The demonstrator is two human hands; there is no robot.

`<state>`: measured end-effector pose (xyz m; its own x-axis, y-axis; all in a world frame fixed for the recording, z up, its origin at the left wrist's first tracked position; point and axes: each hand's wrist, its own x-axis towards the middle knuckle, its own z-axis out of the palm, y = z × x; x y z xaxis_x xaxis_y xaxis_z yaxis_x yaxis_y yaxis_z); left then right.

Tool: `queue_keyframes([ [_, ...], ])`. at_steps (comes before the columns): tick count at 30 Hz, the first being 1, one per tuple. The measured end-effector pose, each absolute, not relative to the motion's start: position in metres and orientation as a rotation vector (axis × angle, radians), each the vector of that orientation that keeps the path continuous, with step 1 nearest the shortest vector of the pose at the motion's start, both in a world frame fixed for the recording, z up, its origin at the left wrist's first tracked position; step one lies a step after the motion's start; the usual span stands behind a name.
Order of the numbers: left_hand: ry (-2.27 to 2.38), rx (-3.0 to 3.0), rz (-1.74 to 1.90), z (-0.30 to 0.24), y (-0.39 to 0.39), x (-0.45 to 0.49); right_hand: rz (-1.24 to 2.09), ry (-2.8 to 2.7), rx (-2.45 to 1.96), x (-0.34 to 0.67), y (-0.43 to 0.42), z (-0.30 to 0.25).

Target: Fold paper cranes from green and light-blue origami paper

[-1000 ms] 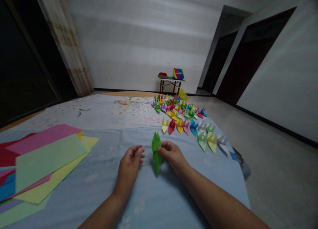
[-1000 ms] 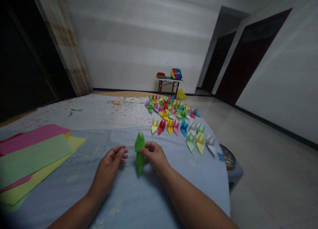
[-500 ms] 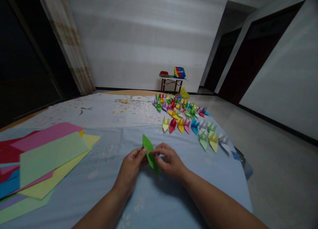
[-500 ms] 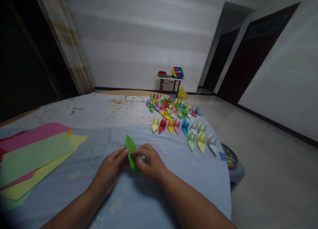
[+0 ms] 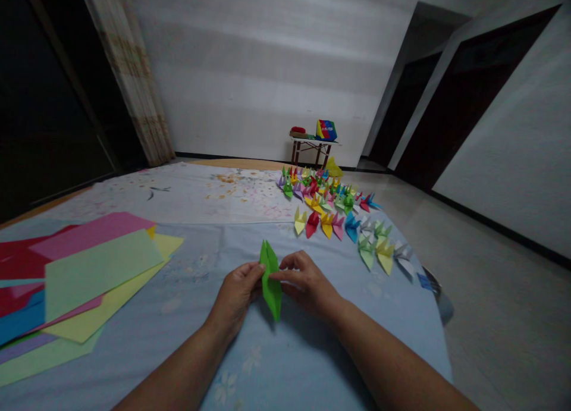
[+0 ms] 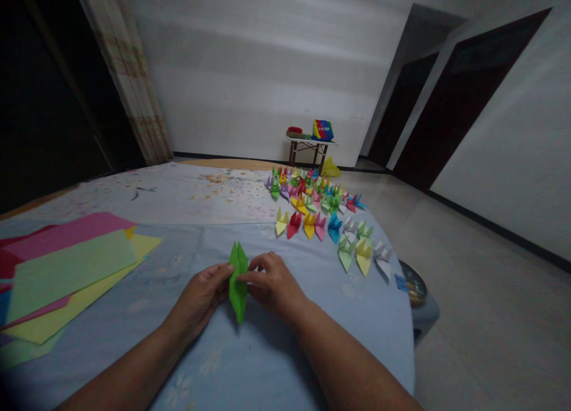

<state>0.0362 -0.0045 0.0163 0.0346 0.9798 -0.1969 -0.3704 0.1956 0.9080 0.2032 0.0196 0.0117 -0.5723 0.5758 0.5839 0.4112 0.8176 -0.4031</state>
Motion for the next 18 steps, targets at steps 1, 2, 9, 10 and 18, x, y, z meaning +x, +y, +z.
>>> queue_keyframes([
  [1, 1.002, 0.783, 1.212, 0.0164, -0.0045, 0.0363, 0.271, -2.261, -0.732, 0.2031, 0.0198, 0.0116],
  [2, 0.987, 0.781, 1.204, 0.0163, -0.0044, 0.0363, 0.257, -2.26, -0.739, 0.2031, 0.0201, 0.0115],
  [9, 0.95, 0.773, 1.167, 0.0102, -0.0027, 0.0366, 0.252, -2.241, -0.724, 0.2033, 0.02, 0.0157],
  [10, 0.949, 0.775, 1.162, 0.0089, -0.0022, 0.0367, 0.25, -2.237, -0.723, 0.2034, 0.0199, 0.0162],
  [18, 0.87, 0.809, 1.084, 0.0122, -0.0043, 0.0367, 0.351, -2.19, -0.717, 0.2054, 0.0214, 0.0158],
])
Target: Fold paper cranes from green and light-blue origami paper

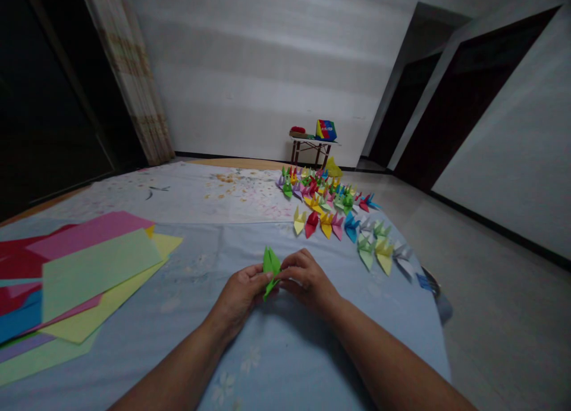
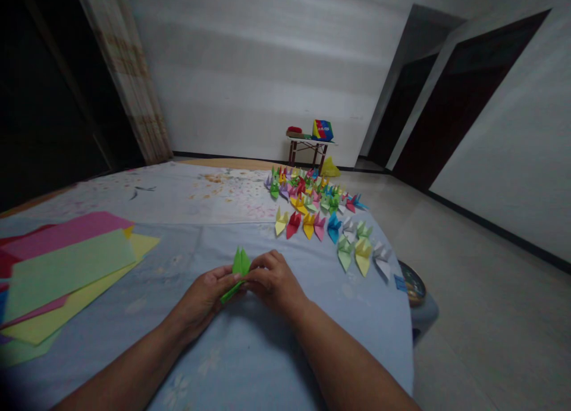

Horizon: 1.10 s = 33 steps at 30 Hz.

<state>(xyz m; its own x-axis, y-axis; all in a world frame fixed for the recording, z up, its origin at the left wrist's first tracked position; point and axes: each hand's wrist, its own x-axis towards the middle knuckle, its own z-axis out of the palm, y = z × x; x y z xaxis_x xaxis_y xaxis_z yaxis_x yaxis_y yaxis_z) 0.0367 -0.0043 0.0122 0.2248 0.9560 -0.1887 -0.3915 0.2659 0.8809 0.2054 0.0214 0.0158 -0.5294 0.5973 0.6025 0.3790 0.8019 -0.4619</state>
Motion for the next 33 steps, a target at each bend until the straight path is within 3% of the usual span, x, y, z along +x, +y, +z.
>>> queue_keyframes([
  [8, 0.819, 0.818, 1.126, 0.013, -0.006, 0.038, 0.616, -1.923, -0.903, 0.198, 0.015, 0.016],
  [24, 0.959, 1.005, 1.147, 0.016, -0.009, 0.042, 0.789, -1.721, -1.087, 0.191, 0.023, 0.005],
  [33, 0.951, 1.063, 1.165, 0.021, -0.01, 0.042, 1.274, -1.435, -1.003, 0.188, 0.025, -0.001],
])
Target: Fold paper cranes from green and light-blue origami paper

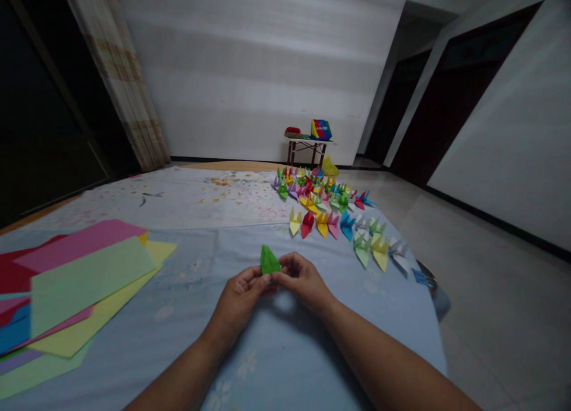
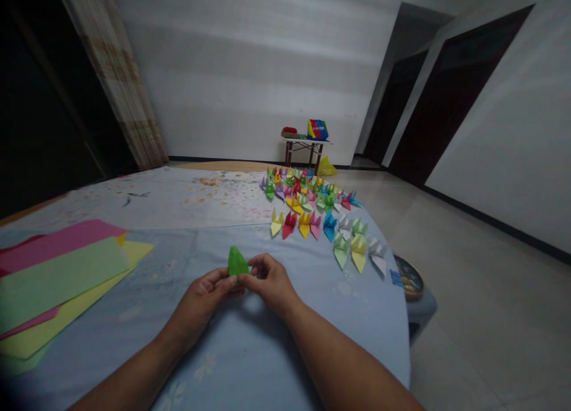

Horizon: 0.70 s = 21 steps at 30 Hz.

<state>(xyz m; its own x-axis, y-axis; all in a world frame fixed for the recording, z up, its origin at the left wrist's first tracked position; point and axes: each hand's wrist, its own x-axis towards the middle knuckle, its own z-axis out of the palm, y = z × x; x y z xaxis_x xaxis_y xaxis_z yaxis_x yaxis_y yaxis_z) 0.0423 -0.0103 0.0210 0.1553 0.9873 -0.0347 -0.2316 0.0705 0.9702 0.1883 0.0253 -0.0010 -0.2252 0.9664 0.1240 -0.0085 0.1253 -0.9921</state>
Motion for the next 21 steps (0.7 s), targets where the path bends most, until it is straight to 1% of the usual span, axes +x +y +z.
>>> queue_keyframes([
  [4, 0.935, 1.075, 1.143, 0.021, -0.0101, 0.0414, 1.488, -1.342, -0.912, 0.1902, 0.0251, 0.0008],
  [10, 0.888, 1.068, 1.139, 0.0182, -0.0093, 0.0404, 1.651, -1.257, -0.792, 0.1933, 0.0251, 0.0027],
  [21, 0.839, 1.061, 1.105, 0.0164, -0.0085, 0.0388, 1.646, -1.221, -0.799, 0.1946, 0.0259, -0.002],
])
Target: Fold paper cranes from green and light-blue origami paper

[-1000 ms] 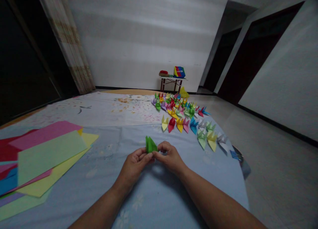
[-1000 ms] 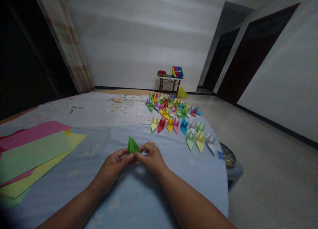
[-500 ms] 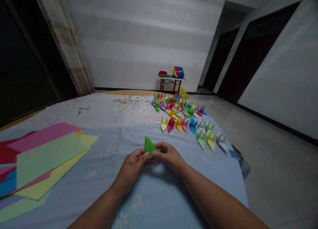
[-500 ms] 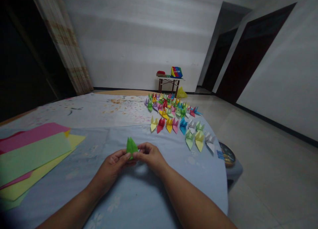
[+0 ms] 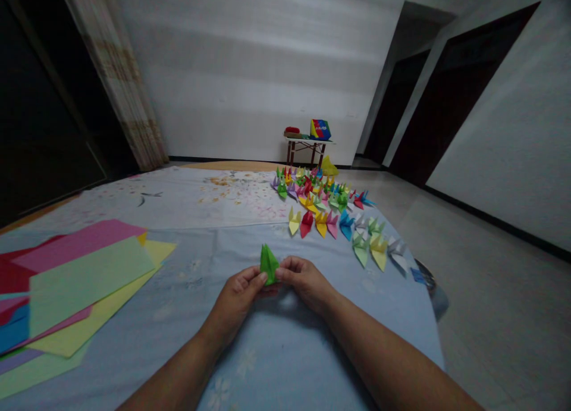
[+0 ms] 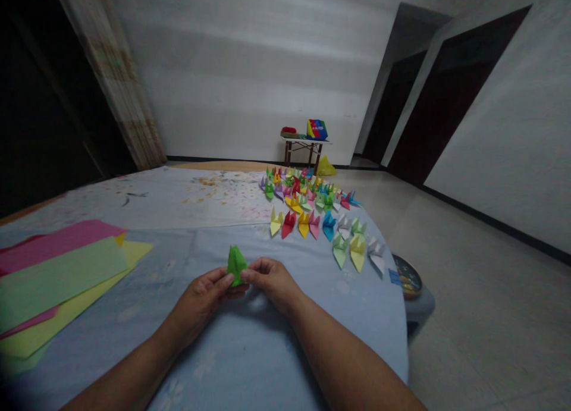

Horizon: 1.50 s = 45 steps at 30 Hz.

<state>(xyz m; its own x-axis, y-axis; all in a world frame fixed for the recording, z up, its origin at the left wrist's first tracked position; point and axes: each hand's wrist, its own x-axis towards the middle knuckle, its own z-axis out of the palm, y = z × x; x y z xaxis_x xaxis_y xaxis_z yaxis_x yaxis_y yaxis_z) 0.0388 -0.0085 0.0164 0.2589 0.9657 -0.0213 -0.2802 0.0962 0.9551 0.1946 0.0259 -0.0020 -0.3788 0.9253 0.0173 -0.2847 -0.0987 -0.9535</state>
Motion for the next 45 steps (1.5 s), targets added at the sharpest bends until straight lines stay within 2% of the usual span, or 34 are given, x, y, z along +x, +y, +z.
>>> queue_keyframes([
  [21, 1.013, 0.962, 1.166, 0.008, -0.005, 0.04, 1.544, -1.191, -0.901, 0.192, 0.029, -0.002],
  [32, 0.989, 0.933, 1.205, 0.012, -0.006, 0.039, 1.482, -1.387, -0.907, 0.191, 0.024, 0.004],
  [45, 1.017, 1.0, 1.208, 0.015, -0.008, 0.038, 1.636, -1.26, -0.831, 0.191, 0.024, 0.002],
])
